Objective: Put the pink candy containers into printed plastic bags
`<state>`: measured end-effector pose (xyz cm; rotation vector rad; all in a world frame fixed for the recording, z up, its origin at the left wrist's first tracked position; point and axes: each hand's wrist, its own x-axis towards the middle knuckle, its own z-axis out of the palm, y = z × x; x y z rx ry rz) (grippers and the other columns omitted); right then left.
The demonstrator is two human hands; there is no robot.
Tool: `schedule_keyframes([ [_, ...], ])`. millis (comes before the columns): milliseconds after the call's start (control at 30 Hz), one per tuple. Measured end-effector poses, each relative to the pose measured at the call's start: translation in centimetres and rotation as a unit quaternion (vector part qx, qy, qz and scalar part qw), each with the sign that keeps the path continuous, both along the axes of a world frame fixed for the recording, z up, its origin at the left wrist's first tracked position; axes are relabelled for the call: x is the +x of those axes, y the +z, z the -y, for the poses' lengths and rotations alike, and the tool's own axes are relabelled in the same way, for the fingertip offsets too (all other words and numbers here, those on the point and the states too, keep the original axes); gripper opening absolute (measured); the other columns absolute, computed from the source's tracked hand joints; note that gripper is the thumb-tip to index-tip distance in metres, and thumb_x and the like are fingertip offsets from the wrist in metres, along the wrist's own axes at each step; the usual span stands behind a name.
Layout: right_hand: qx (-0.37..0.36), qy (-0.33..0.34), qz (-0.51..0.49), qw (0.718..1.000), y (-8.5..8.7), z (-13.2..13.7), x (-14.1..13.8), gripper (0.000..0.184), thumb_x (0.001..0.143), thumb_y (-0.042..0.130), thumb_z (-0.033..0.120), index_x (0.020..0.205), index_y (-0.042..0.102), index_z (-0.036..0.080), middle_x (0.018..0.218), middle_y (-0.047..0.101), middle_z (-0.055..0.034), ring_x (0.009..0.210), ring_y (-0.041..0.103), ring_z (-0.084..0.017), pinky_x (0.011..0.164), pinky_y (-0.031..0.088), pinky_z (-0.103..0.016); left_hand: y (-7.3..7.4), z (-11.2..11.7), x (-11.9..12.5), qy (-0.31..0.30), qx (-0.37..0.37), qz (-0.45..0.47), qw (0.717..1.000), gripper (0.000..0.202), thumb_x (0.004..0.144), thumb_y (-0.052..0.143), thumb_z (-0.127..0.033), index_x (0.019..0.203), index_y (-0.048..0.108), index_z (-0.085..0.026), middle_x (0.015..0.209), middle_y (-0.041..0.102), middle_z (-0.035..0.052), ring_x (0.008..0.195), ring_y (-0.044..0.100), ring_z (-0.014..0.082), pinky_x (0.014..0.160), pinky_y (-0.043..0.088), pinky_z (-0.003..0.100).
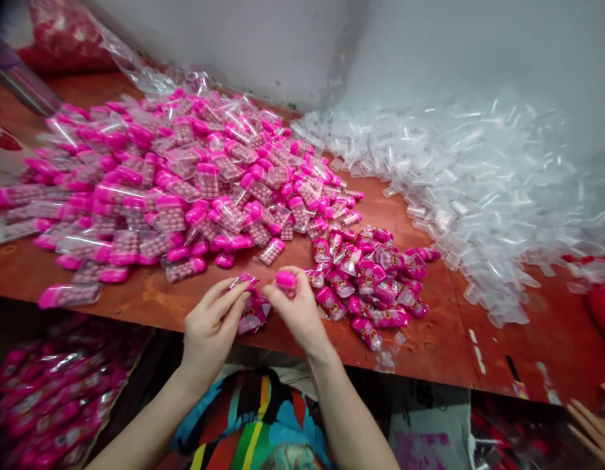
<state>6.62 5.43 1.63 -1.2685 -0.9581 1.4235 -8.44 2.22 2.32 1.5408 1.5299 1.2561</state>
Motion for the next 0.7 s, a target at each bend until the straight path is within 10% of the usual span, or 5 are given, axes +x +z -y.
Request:
schedule_keyframes([
  [267, 0.02, -0.016, -0.01, 1.0, 0.3, 1.5, 0.1, 0.031, 0.077, 0.07, 0.025, 0.103, 0.053, 0.024, 0.077, 0.054, 0.0052, 0.062, 0.051, -0.01, 0.057, 0.045, -0.021, 1.1, -0.1, 1.6, -0.005, -0.204, 0.258, 0.944, 0.031, 0.073, 0.074, -0.032, 0.102, 0.073, -0.021, 0.097, 0.07, 0.0065, 0.075, 0.064, 0.0178, 0.071, 0.052, 0.029],
  [433, 0.018, 0.033, -0.017, 0.999, 0.6, 1.9, 1.3, 0.036, 0.075, 0.073, 0.027, 0.105, 0.054, 0.024, 0.083, 0.059, 0.0039, 0.068, 0.056, -0.011, 0.063, 0.047, -0.023, 1.1, -0.3, 1.3, -0.048, -0.257, 0.299, 0.918, 0.026, 0.069, 0.077, -0.032, 0.054, 0.064, -0.015, 0.049, 0.052, -0.0022, 0.049, 0.045, 0.0087, 0.046, 0.033, 0.019],
  [700, 0.028, -0.053, -0.065, 0.996, -1.0, 2.9, 0.4, 0.036, 0.077, 0.071, 0.023, 0.109, 0.054, 0.022, 0.074, 0.059, 0.0051, 0.066, 0.055, -0.011, 0.066, 0.047, -0.025, -0.2, 0.1, 3.4, -0.007, -0.317, 0.436, 0.842, 0.036, 0.066, 0.08, -0.034, 0.054, 0.053, -0.014, 0.039, 0.041, -0.0063, 0.038, 0.033, 0.0037, 0.04, 0.021, 0.019],
])
